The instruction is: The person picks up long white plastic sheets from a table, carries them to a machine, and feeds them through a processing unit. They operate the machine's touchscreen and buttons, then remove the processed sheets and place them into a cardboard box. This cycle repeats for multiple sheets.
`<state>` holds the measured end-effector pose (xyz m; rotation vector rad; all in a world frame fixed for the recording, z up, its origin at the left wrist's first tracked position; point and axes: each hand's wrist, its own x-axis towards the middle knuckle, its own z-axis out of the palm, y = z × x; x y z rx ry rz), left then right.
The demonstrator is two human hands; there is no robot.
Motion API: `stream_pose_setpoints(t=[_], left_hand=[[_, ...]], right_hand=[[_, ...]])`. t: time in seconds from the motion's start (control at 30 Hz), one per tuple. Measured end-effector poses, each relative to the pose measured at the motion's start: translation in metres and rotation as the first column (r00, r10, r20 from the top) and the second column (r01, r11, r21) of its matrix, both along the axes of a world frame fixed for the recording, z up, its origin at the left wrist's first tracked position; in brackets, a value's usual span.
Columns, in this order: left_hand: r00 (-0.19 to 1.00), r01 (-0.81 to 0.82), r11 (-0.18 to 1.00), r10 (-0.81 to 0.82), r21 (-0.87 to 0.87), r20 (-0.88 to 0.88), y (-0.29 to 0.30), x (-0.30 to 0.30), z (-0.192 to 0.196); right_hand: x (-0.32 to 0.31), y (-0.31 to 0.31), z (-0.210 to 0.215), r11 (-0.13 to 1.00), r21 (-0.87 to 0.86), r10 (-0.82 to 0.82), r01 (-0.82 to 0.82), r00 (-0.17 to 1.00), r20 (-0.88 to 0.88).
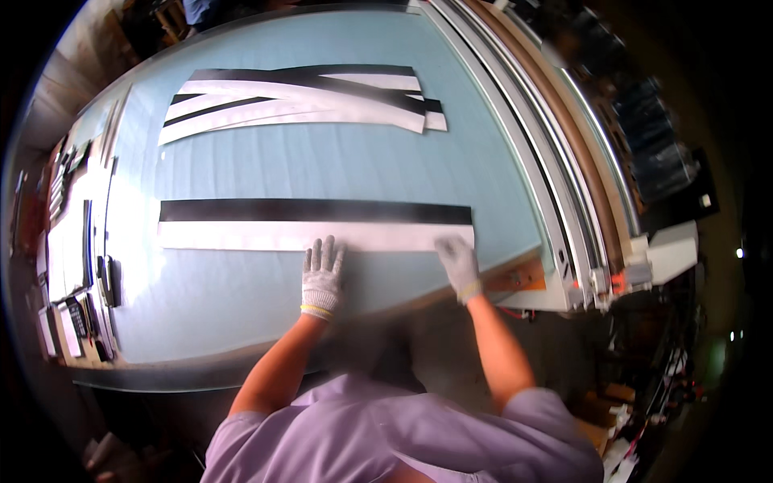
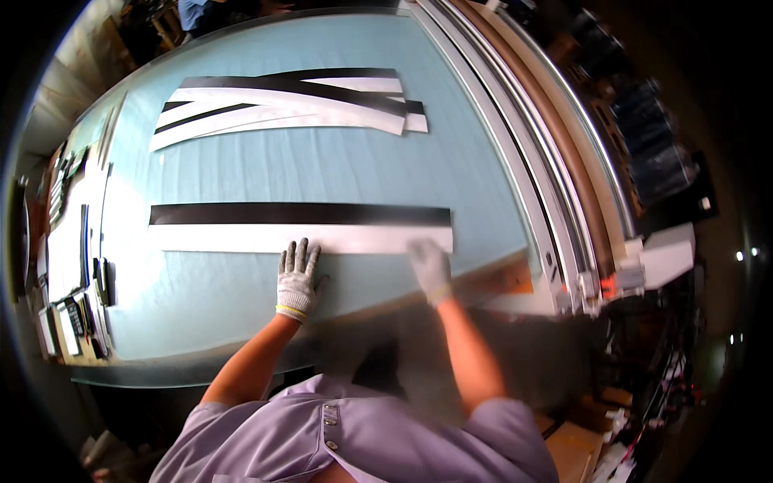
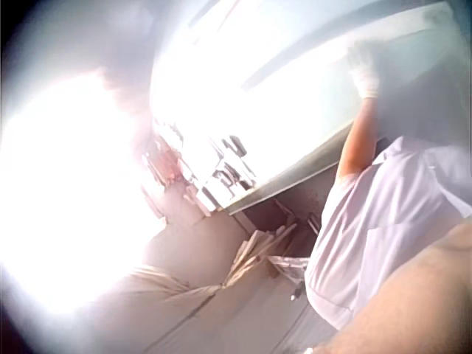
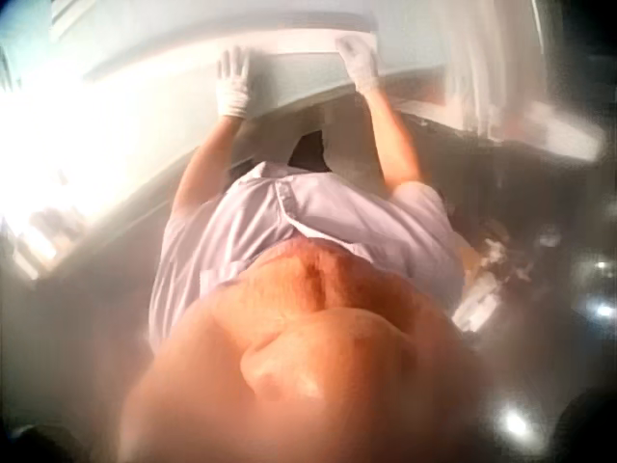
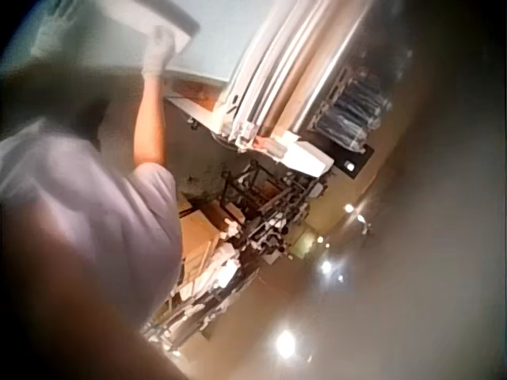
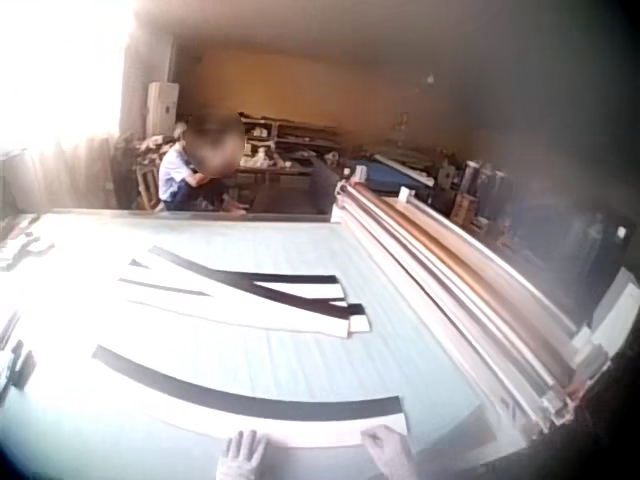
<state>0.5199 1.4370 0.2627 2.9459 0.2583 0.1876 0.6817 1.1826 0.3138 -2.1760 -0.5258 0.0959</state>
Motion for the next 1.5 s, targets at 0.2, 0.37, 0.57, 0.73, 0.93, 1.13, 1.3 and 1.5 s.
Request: stream_pose_setpoints(t=[0.2, 0.37, 0.57, 0.73, 0.93, 1.13, 1.3, 1.5], left_hand=[[0.981, -0.192, 0.974, 0.194, -0.123, 0.011, -0.034, 0.048, 0.016], [0.972, -0.236, 0.967, 0.235, -0.095, -0.015, -0.031, 0.048, 0.013], [0.97, -0.245, 0.963, 0.243, -0.114, -0.027, -0.033, 0.055, 0.027], [0.967, -0.253, 0.959, 0.248, -0.128, -0.048, -0.032, 0.054, 0.029], [0.953, -0.304, 0.948, 0.302, -0.089, -0.033, -0.035, 0.043, 0.02], [0.828, -0.541, 0.834, 0.551, -0.11, 0.106, -0.037, 0.04, 0.011], [0.6, -0.714, 0.679, 0.719, -0.172, 0.35, -0.035, 0.042, -0.001], [0.872, -0.487, 0.866, 0.488, 0.111, 0.019, -0.031, 0.018, 0.005]], right_hand=[[0.284, 0.077, -0.055, 0.979, -0.203, 0.066, 0.02, 0.91, 0.409], [0.382, 0.147, -0.059, 0.912, -0.392, 0.058, 0.118, 0.911, 0.409], [0.411, 0.158, -0.047, 0.862, -0.444, 0.274, -0.246, 0.962, -0.002], [0.391, 0.147, -0.044, 0.825, 0.328, 0.55, -0.459, 0.784, -0.287], [0.277, 0.089, 0.013, 0.724, 0.645, 0.629, -0.245, 0.619, -0.471], [0.21, -0.047, -0.009, 0.763, 0.645, 0.543, 0.054, 0.489, -0.683], [0.216, -0.125, -0.045, 0.866, 0.5, 0.456, -0.023, 0.45, -0.768], [0.25, -0.069, -0.023, 0.862, -0.152, 0.328, -0.484, 0.759, -0.562]])
